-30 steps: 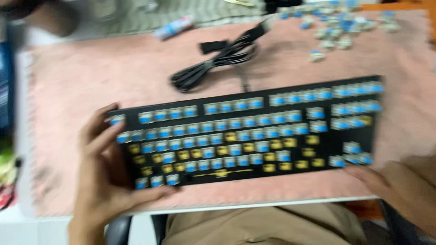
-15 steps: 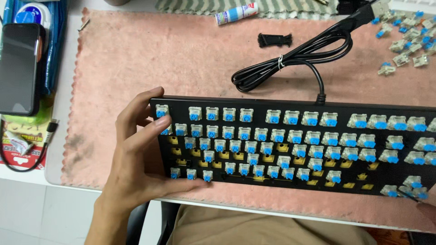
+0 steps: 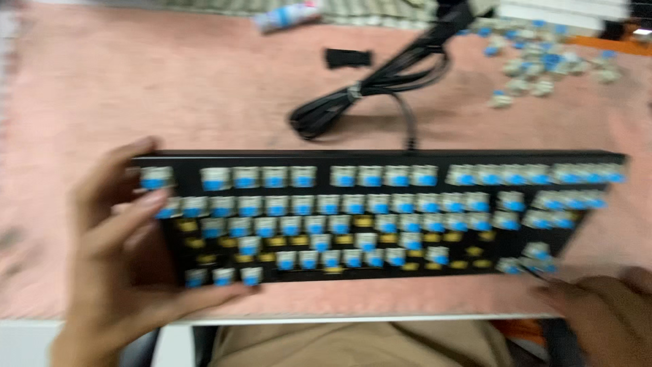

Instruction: The person assembles a mechanical keyboard by inserting blue switches into the black PCB. They use a metal tool to press switches into place and handle a USB cable. The person also picks up and places down small black components and a screwdriver.

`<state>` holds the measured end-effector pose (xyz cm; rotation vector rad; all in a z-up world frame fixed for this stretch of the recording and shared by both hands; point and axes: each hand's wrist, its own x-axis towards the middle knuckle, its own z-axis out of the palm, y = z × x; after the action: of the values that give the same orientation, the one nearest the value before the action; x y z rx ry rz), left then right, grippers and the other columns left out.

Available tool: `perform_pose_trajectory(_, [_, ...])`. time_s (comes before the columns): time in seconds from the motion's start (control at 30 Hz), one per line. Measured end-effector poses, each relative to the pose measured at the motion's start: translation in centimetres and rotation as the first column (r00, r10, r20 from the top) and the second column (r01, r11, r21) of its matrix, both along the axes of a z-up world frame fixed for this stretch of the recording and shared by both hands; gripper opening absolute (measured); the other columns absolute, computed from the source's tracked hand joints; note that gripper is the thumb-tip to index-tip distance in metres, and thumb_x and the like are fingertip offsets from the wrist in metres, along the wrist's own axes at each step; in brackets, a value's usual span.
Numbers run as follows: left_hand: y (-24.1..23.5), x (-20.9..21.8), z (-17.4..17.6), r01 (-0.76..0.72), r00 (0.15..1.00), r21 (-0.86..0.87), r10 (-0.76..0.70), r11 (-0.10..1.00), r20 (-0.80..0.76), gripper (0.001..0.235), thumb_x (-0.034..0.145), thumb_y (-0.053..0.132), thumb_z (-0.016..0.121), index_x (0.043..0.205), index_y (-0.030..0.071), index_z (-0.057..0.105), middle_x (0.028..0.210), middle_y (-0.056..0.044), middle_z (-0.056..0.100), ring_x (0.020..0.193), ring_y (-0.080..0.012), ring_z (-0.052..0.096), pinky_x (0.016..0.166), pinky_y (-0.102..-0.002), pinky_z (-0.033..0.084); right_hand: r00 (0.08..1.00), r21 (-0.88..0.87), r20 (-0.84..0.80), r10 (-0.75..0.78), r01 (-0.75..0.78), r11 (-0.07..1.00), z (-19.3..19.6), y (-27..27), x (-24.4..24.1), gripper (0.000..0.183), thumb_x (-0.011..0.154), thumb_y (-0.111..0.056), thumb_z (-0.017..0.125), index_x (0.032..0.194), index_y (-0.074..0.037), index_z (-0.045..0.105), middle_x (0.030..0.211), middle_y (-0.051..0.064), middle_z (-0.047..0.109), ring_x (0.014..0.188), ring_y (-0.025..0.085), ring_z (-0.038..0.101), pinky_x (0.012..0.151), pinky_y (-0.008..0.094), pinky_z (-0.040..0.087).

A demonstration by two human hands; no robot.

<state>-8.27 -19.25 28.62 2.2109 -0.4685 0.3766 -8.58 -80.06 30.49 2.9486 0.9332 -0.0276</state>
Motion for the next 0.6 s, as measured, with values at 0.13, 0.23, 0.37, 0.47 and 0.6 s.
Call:
perform_pose_trajectory(0.13, [0.1, -0.7, 0.1, -0.022, 1.000, 0.102, 0.021, 0.995, 0.015, 0.150, 0.052, 0.049, 0.116, 0.170, 0.009, 0.033, 0.194, -0.051, 0.033, 0.183, -0.0628, 0.046, 0.148, -0.061, 0.040, 0.968, -0.250, -0.239, -0.072, 0.010, 0.968, 5.0, 6.2, -1.2, 0.070, 0.095, -0.089, 0.066, 0.131, -0.031, 0.076, 0.112, 0.000, 0.087, 0.102, 0.032, 0.085, 0.094, 0.049, 0.067])
perform_pose_trajectory(0.23, [-0.2, -0.6, -0.4, -0.027, 0.998, 0.103, 0.021, 0.994, 0.057, 0.141, 0.062, 0.041, 0.114, 0.171, 0.002, 0.035, 0.189, -0.061, 0.037, 0.183, -0.0674, 0.049, 0.138, -0.060, 0.047, 0.987, -0.123, -0.146, -0.074, 0.057, 0.991, 6.0, 7.9, -1.2, 0.030, 0.104, -0.042, 0.071, 0.128, -0.025, 0.078, 0.108, -0.007, 0.088, 0.087, 0.022, 0.086, 0.075, 0.043, 0.070])
perform_pose_trajectory(0.37, [-0.8, 0.1, -0.9, -0.063, 0.993, 0.104, 0.053, 0.993, 0.103, 0.150, 0.049, 0.054, 0.114, 0.166, 0.002, 0.037, 0.186, -0.051, 0.038, 0.178, -0.0635, 0.051, 0.145, -0.063, 0.045, 0.975, -0.225, -0.212, -0.059, 0.010, 0.974, 5.1, 5.2, -1.2, 0.082, 0.094, -0.094, 0.058, 0.148, -0.033, 0.068, 0.130, -0.011, 0.082, 0.074, 0.027, 0.081, 0.065, 0.044, 0.070])
perform_pose_trajectory(0.47, [-0.3, 0.8, -2.3, -0.065, 0.997, -0.049, 0.067, 0.997, 0.040, 0.139, 0.045, 0.045, 0.111, 0.162, 0.012, 0.045, 0.186, -0.040, 0.034, 0.175, -0.0487, 0.049, 0.140, -0.049, 0.049, 0.952, -0.269, -0.291, -0.090, 0.009, 0.963, 4.9, 3.6, 1.0, 0.108, 0.084, -0.132, 0.046, 0.137, -0.042, 0.072, 0.097, -0.013, 0.076, 0.066, 0.027, 0.069, 0.072, 0.042, 0.059])
perform_pose_trajectory(0.6, [0.1, 1.6, -1.9, -0.029, 0.999, -0.043, 0.029, 0.999, -0.021, 0.147, 0.040, 0.056, 0.114, 0.164, 0.012, 0.050, 0.183, -0.029, 0.040, 0.167, -0.0397, 0.052, 0.140, -0.049, 0.042, 0.993, -0.003, -0.073, -0.092, 0.092, 0.996, 8.4, 5.8, 5.0, 0.030, 0.100, -0.048, 0.067, 0.125, -0.047, 0.081, 0.108, -0.028, 0.085, 0.072, 0.015, 0.075, 0.074, 0.030, 0.064])
